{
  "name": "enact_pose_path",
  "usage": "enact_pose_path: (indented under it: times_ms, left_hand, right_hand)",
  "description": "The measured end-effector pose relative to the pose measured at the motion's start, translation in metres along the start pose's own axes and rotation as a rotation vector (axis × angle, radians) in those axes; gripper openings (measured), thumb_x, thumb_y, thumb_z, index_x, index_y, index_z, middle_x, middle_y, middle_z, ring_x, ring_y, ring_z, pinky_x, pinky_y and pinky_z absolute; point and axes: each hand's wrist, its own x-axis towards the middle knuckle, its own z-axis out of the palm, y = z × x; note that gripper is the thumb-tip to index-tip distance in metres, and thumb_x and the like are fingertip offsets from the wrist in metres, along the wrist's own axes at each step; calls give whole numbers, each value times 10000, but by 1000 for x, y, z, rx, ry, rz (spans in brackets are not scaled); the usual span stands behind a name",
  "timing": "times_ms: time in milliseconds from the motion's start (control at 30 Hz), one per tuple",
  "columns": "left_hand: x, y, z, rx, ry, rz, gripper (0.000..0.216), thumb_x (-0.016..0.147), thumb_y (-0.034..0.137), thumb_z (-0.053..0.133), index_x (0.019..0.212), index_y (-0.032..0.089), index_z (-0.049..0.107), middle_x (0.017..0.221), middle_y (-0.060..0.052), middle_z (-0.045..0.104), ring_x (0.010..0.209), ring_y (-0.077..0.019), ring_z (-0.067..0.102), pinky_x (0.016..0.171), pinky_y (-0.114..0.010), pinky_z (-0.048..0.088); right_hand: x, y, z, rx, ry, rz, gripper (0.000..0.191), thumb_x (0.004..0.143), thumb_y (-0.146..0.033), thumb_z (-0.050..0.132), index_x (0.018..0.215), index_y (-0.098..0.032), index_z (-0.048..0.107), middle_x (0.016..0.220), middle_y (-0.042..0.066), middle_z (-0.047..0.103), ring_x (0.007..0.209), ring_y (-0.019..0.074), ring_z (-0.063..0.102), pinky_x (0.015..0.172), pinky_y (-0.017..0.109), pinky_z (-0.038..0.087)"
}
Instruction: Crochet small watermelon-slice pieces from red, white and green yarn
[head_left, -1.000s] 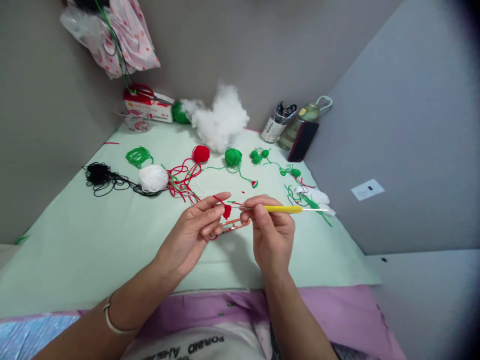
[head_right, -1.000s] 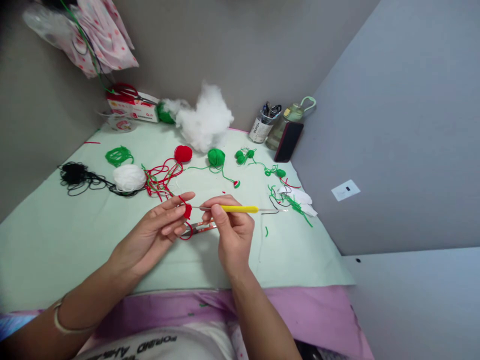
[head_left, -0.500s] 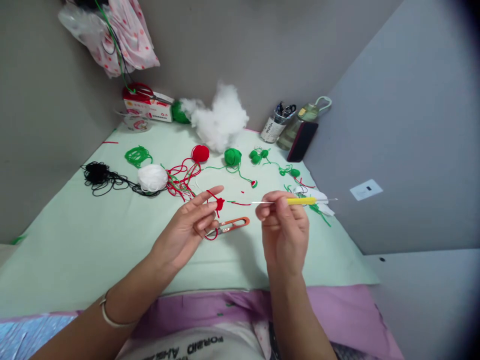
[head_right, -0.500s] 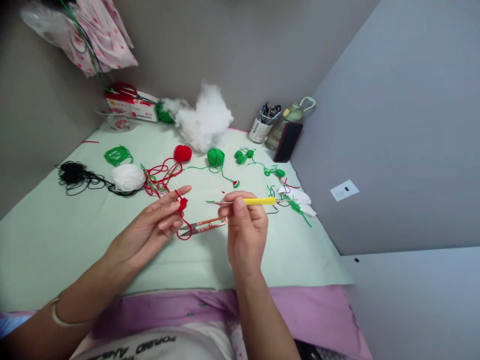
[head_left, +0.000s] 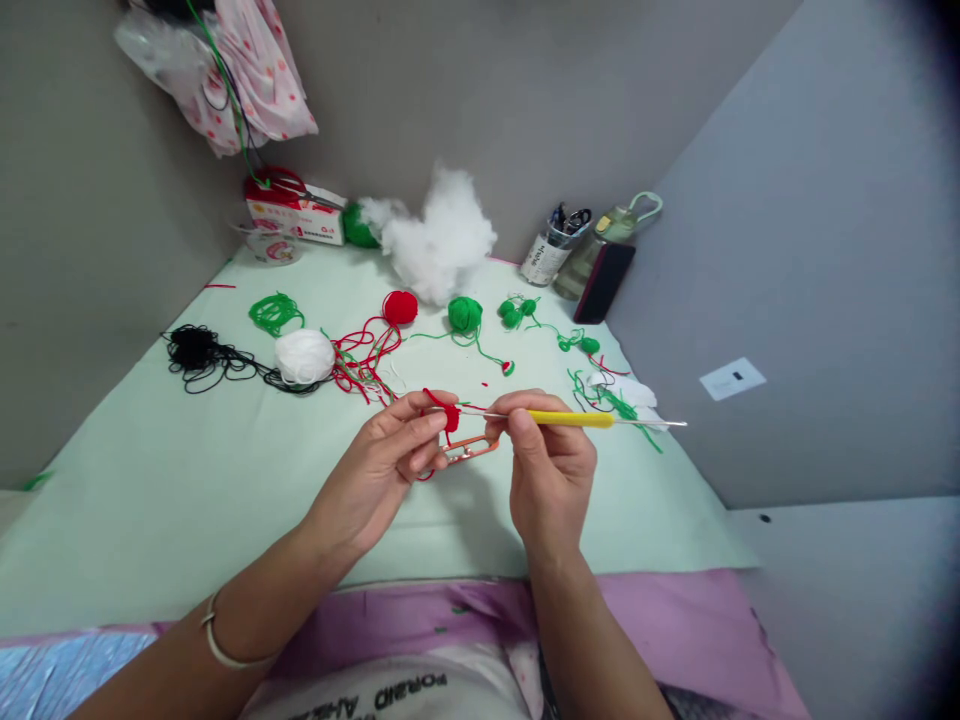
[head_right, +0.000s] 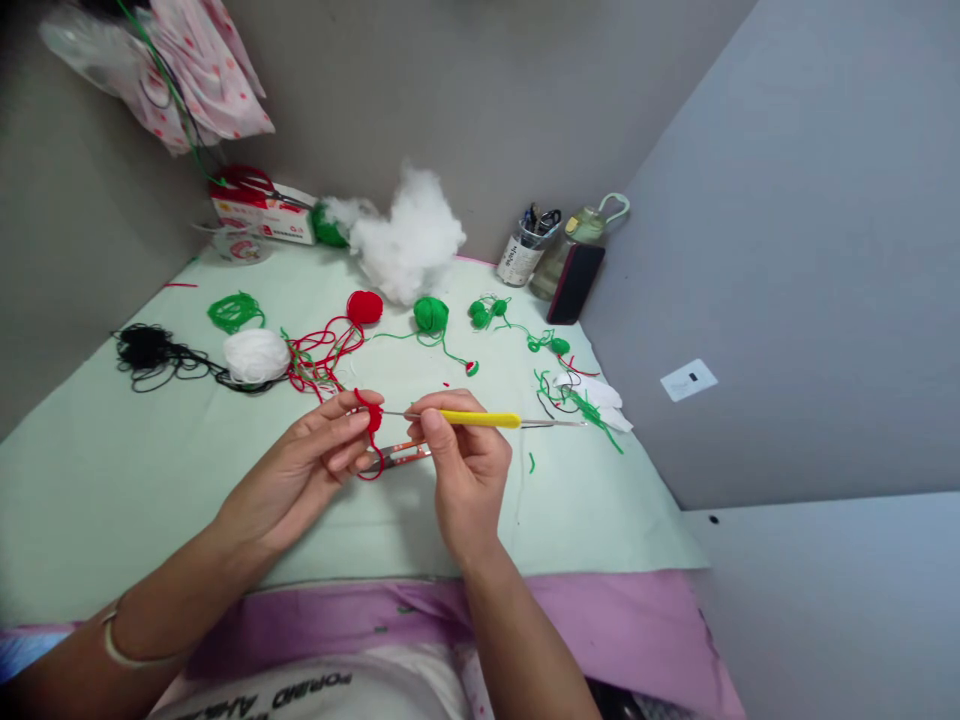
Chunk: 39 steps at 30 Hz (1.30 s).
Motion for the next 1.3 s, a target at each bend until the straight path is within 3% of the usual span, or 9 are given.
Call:
enact_pose_path:
  times_ms: [1300]
  left_hand:
    - [1,-4,-2,12,-12,-13,79,845,219,821,904,173,795,543,83,449,490,-41,337,586,-174,495]
  right_hand:
    - [-2,4,2,44,-4,-6,111,985,-248,677,923,-237,768,863,-1,684,727,119,640,663,269,528]
